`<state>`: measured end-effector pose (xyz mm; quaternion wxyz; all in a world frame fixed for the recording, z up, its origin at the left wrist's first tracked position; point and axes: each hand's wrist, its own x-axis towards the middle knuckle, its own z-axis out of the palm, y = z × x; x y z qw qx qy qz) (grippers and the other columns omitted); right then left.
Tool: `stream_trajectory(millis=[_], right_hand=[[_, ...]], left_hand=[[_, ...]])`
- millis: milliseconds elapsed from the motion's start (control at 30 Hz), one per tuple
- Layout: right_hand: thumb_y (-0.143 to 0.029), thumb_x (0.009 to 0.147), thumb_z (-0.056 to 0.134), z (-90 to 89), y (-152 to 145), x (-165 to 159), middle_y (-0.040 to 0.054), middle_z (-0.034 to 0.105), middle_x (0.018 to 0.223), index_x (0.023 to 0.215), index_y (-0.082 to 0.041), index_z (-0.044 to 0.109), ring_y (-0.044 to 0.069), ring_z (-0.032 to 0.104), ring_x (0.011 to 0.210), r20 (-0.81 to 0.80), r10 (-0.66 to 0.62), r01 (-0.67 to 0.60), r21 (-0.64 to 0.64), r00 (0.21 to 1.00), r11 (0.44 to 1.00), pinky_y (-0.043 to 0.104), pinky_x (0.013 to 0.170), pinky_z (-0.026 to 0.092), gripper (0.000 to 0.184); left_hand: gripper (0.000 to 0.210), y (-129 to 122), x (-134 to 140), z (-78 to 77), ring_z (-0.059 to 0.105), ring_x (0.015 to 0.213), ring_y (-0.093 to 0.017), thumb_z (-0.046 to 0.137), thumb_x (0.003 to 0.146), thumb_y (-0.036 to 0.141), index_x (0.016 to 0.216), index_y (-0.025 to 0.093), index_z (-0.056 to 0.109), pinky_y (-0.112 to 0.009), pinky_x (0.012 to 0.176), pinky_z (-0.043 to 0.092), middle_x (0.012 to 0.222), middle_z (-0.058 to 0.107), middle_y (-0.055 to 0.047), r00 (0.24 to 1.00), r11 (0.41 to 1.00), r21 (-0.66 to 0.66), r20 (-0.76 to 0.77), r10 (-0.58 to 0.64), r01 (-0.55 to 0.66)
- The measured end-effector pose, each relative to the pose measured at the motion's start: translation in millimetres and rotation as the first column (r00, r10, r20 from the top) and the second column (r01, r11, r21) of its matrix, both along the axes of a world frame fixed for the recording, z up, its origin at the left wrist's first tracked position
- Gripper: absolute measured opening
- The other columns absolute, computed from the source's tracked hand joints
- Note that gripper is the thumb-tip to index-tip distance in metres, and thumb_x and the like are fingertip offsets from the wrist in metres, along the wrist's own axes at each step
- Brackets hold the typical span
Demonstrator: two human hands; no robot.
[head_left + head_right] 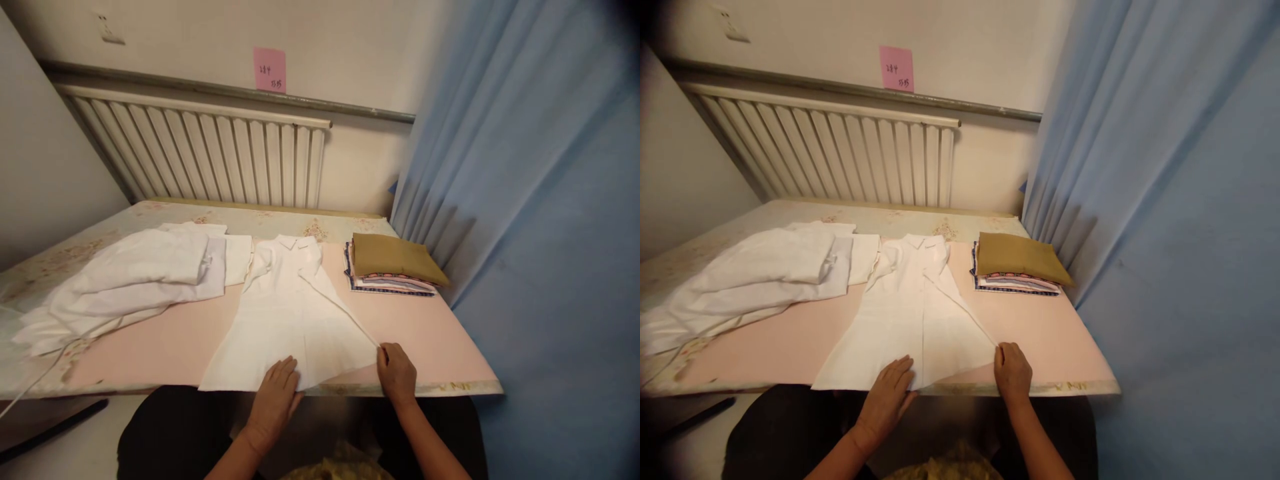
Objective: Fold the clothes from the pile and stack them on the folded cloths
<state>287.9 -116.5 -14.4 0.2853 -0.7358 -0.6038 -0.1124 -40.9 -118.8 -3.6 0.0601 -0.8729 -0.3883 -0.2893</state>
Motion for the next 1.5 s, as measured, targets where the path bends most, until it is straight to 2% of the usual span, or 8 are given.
stream_trajectory(millis=[133, 300, 667, 767, 900, 1133, 1300, 1500], right_hand=[[-0.029, 0.095, 0.039, 0.9, -1, 1, 0.0042, 0.064, 0.085, 0.087, -0.02, 0.061, 0.017, 0.059, 0.08, -0.017, 0.008, -0.008, -0.001, 1.0, 1.0, 0.026, 0.071, 0.037, 0.026], [-0.028, 0.093, 0.039, 4.8, -1, 1, 0.0036, 0.063, 0.083, 0.082, -0.02, 0.061, 0.016, 0.058, 0.076, -0.053, 0.012, -0.014, -0.029, 0.999, 0.999, 0.026, 0.069, 0.036, 0.025], [-0.029, 0.091, 0.039, 8.6, 0, 0, 0.002, 0.062, 0.081, 0.078, -0.022, 0.059, 0.015, 0.058, 0.073, -0.103, -0.011, 0.001, -0.098, 0.995, 0.995, 0.026, 0.066, 0.035, 0.025], [-0.031, 0.091, 0.04, 11.9, 0, 0, 0.0012, 0.063, 0.082, 0.08, -0.022, 0.06, 0.015, 0.058, 0.074, -0.125, -0.012, -0.003, -0.122, 0.992, 0.992, 0.026, 0.066, 0.035, 0.024], [-0.033, 0.09, 0.041, 14.6, 0, 0, 0.0014, 0.064, 0.084, 0.083, -0.022, 0.062, 0.015, 0.059, 0.075, -0.137, -0.012, -0.006, -0.13, 0.99, 0.991, 0.026, 0.067, 0.036, 0.025], [-0.033, 0.091, 0.04, 10.7, 0, 0, 0.0029, 0.065, 0.086, 0.085, -0.022, 0.063, 0.017, 0.06, 0.077, -0.11, -0.022, 0.009, -0.116, 0.994, 0.993, 0.027, 0.066, 0.036, 0.026], [-0.032, 0.092, 0.038, 9.9, 0, -1, 0.0037, 0.065, 0.086, 0.084, -0.021, 0.063, 0.017, 0.06, 0.077, -0.1, -0.014, 0.004, -0.098, 0.995, 0.995, 0.027, 0.067, 0.037, 0.027], [-0.03, 0.092, 0.038, 10.3, 0, -1, 0.0035, 0.065, 0.086, 0.084, -0.021, 0.063, 0.016, 0.059, 0.077, -0.078, -0.018, 0.011, -0.096, 0.997, 0.995, 0.026, 0.067, 0.037, 0.027]], left_hand=[[0.022, 1, 3, 1.9, 0.059, 0.111, -0.023, 0.048, 0.087, 0.006, 0.101, 0.017, 0.06, -0.045, 0.099, 0.049, 0.109, 0.067, -0.01, 1.0, 0.998, 0.07, -0.01, 0.009, -0.008], [0.018, 3, -5, 9.8, 0.057, 0.107, -0.022, 0.049, 0.089, 0.006, 0.099, 0.017, 0.06, -0.046, 0.103, 0.044, 0.104, 0.065, -0.008, 1.0, 0.996, 0.086, 0.007, -0.028, 0.028], [0.011, -1, -3, 18.6, 0.055, 0.095, -0.021, 0.053, 0.086, 0.009, 0.088, 0.019, 0.058, -0.047, 0.098, 0.047, 0.094, 0.061, -0.005, 0.998, 0.998, -0.056, -0.061, -0.01, 0.007], [0.014, -4, -5, 22.0, 0.056, 0.099, -0.022, 0.054, 0.087, 0.015, 0.1, 0.019, 0.059, -0.049, 0.102, 0.044, 0.101, 0.062, -0.006, 0.998, 0.997, -0.072, -0.054, -0.033, 0.029], [0.028, -7, -7, 13.7, 0.055, 0.108, -0.024, 0.052, 0.088, 0.015, 0.115, 0.019, 0.056, -0.047, 0.1, 0.046, 0.114, 0.062, -0.009, 0.999, 1.0, -0.022, -0.039, -0.003, 0.002], [0.022, -4, -10, 2.3, 0.057, 0.099, -0.023, 0.048, 0.089, 0.01, 0.105, 0.02, 0.06, -0.04, 0.087, 0.051, 0.106, 0.065, -0.007, 0.998, 0.995, -0.082, -0.033, 0.053, -0.055], [0.022, 4, -13, 8.6, 0.056, 0.095, -0.019, 0.049, 0.089, 0.007, 0.102, 0.021, 0.06, -0.035, 0.086, 0.049, 0.102, 0.065, -0.005, 1.0, 0.982, -0.187, -0.009, 0.009, -0.011], [0.016, 3, -6, 21.9, 0.053, 0.083, -0.021, 0.049, 0.088, 0.008, 0.082, 0.02, 0.059, -0.036, 0.075, 0.046, 0.085, 0.061, -0.004, 0.984, 0.976, -0.202, -0.172, 0.044, -0.079]])
